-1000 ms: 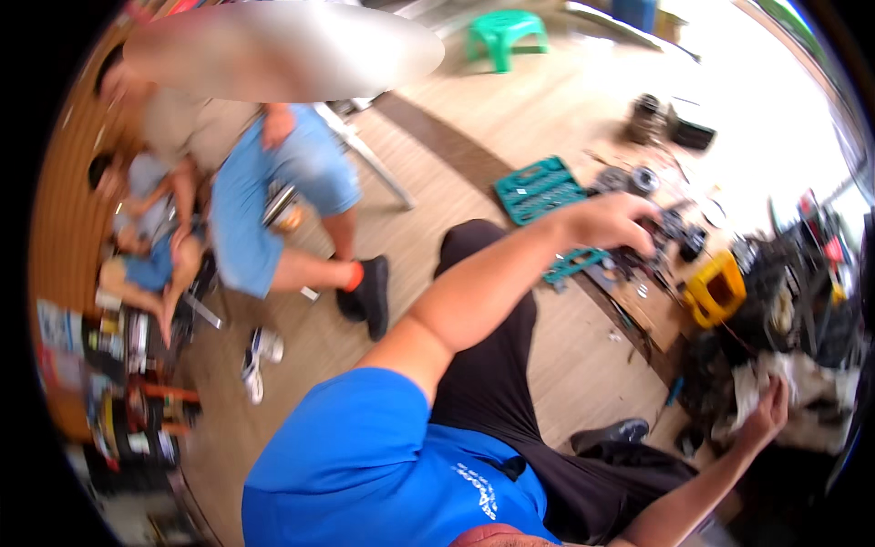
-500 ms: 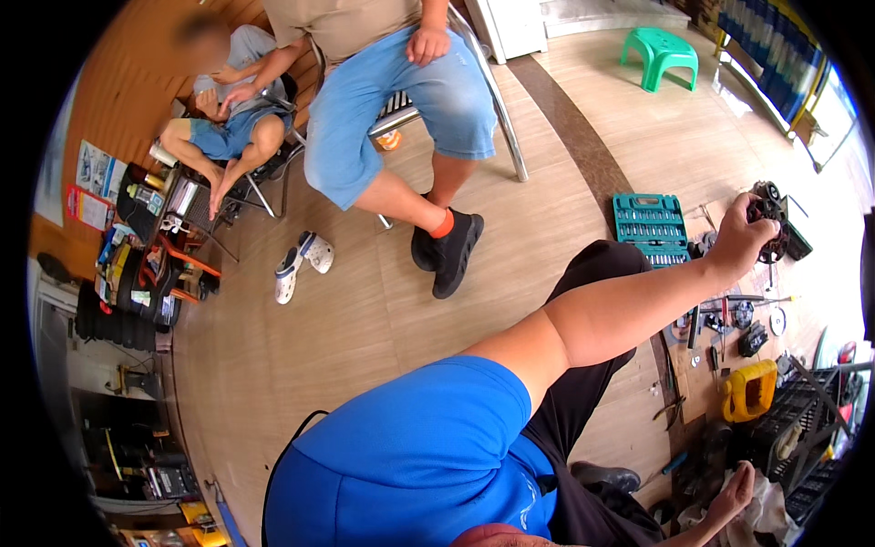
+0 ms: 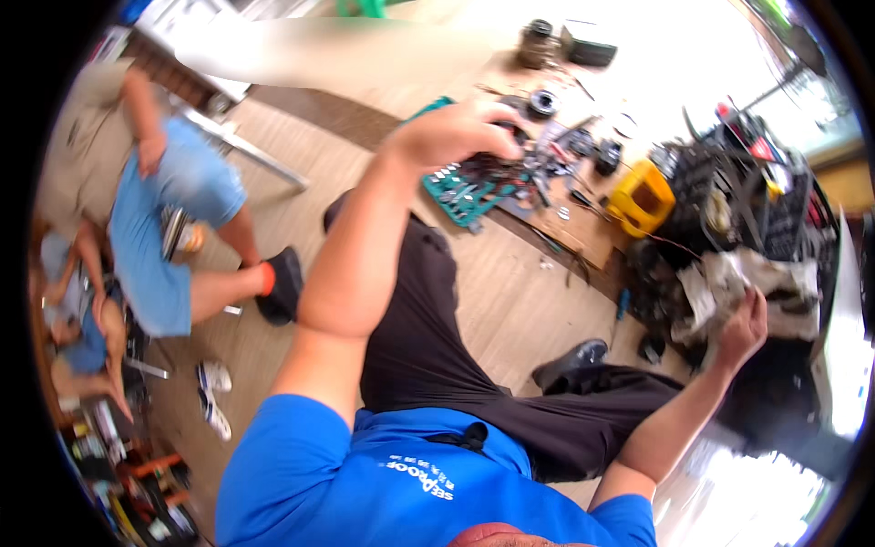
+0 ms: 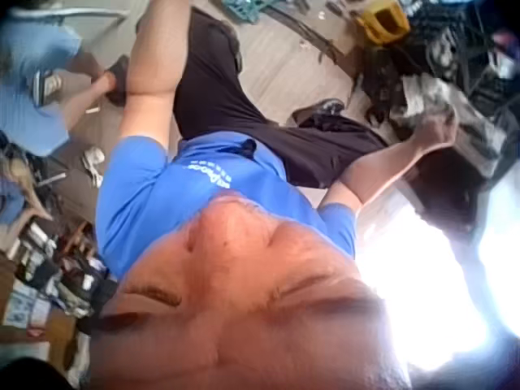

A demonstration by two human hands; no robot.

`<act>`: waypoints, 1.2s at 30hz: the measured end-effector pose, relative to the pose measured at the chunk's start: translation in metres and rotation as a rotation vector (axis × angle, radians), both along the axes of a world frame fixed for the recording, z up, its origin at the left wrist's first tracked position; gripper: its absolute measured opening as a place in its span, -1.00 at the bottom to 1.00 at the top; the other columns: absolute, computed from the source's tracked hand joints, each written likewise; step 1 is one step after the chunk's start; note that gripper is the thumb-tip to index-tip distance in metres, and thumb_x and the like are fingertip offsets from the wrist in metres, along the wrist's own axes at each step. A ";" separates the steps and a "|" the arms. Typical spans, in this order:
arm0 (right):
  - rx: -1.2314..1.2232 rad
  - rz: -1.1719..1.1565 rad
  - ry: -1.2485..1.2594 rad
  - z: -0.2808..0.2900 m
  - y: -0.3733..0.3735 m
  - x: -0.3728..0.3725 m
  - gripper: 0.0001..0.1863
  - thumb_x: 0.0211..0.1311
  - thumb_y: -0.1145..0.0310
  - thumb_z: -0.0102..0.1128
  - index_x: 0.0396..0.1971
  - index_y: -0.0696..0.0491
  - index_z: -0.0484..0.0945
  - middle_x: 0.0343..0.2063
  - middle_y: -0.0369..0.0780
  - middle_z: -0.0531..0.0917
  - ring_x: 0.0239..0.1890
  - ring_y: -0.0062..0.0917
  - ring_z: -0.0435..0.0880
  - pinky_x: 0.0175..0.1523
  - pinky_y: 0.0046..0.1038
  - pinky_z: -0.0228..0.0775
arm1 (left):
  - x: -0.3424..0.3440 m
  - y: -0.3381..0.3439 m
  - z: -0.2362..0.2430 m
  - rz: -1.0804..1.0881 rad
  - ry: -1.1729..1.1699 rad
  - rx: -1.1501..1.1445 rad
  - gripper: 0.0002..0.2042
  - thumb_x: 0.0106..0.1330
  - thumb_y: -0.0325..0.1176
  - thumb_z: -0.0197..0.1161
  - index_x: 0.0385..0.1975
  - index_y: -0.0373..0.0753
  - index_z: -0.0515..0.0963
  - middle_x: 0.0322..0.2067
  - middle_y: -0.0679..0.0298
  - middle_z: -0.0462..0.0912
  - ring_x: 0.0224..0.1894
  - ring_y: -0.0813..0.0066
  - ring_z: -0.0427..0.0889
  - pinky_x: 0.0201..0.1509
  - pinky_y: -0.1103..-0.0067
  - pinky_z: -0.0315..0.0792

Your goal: The person disassembles an automotive alternator by hand while seated, using a screwdriver to remove internal components and pliers to detach wires from the stator and housing.

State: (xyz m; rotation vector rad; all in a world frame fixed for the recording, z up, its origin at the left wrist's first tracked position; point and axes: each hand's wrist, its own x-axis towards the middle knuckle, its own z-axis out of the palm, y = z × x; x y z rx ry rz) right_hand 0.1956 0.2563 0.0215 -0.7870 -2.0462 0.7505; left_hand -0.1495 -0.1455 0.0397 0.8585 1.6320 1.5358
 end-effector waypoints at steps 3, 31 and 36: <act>-0.015 0.007 0.123 -0.015 0.012 0.009 -0.81 0.40 0.43 0.13 -0.19 0.24 0.62 -0.35 -0.38 0.64 -0.28 -0.76 0.47 -0.11 -0.68 0.34 | 0.008 0.008 0.016 -0.140 -0.375 0.132 -0.48 0.04 -0.33 0.25 0.02 -0.46 0.42 -0.13 0.05 0.59 -0.20 0.37 0.66 -0.06 0.48 0.59; -0.112 0.314 -0.197 0.044 -0.048 0.032 -0.96 0.24 0.59 0.18 -0.37 0.25 0.54 -0.58 -0.36 0.47 -0.45 -0.79 0.31 -0.37 -0.66 0.20 | -0.010 0.031 0.003 1.071 0.032 0.517 -0.76 0.30 -0.36 0.22 -0.13 -0.28 0.37 -0.29 0.20 0.59 -0.39 0.49 0.60 -0.46 0.60 0.47; 0.038 0.211 -0.421 0.090 -0.085 0.104 -0.93 0.24 0.56 0.12 -0.35 0.26 0.54 -0.49 -0.09 0.60 -0.45 -0.43 0.57 -0.26 -0.51 0.39 | 0.004 0.041 0.003 1.001 0.241 0.435 -0.68 0.30 -0.35 0.23 -0.04 -0.35 0.37 -0.26 0.24 0.59 -0.34 0.58 0.59 -0.38 0.66 0.49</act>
